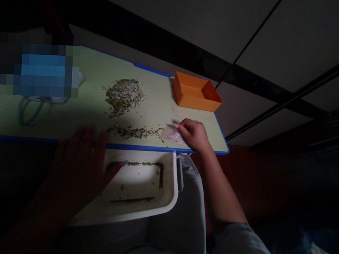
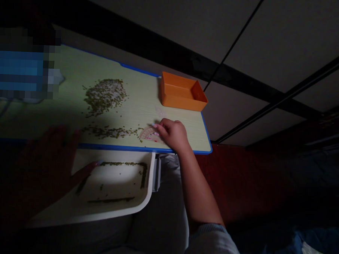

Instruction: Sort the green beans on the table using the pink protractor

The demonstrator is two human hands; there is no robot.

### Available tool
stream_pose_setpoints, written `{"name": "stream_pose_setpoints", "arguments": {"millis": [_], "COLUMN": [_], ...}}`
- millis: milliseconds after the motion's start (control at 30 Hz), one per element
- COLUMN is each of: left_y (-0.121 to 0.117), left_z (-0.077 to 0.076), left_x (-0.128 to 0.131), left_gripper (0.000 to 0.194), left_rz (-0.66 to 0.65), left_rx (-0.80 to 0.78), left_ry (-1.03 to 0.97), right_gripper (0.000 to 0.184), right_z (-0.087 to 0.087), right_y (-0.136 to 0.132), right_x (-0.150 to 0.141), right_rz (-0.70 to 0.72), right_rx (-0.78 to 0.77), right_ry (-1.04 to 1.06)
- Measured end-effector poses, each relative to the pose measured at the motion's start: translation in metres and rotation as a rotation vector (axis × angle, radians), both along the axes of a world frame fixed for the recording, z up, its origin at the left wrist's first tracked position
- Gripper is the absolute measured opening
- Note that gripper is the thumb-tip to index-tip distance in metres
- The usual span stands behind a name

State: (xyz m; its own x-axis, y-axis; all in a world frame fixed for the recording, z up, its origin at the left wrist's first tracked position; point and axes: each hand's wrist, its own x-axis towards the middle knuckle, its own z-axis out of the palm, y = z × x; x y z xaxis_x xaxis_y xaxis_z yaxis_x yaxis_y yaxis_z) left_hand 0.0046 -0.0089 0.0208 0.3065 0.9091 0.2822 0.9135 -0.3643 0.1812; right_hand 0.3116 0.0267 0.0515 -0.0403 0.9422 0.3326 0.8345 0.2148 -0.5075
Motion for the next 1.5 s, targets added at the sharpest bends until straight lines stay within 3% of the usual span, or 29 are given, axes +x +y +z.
{"name": "stream_pose_setpoints", "arguments": {"millis": [133,667,1067,1500], "left_y": [0.0,-0.001,0.001,0.0], "left_z": [0.002,-0.003,-0.003,-0.001], "left_x": [0.001,-0.002,-0.001,0.0], "left_gripper": [0.081,0.092,0.087,0.088], "left_rz": [0.025,-0.012,0.002,0.003], "left_rx": [-0.017,0.019,0.009,0.006], "left_ry": [0.021,-0.037,0.008,-0.009], "right_gripper": [0.032,0.032,0.034,0.033], "right_z": [0.0,0.003,0.002,0.002], "right_y": [0.0,-0.005,-0.005,-0.011], "right_x": [0.001,0.001,0.001,-0.009], "right_rz": [0.055,0.143,0.145,0.059], "right_rx": [0.002,-0.038,-0.094,-0.111], "right_ry": [0.011,0.058,0.07,0.071]}}
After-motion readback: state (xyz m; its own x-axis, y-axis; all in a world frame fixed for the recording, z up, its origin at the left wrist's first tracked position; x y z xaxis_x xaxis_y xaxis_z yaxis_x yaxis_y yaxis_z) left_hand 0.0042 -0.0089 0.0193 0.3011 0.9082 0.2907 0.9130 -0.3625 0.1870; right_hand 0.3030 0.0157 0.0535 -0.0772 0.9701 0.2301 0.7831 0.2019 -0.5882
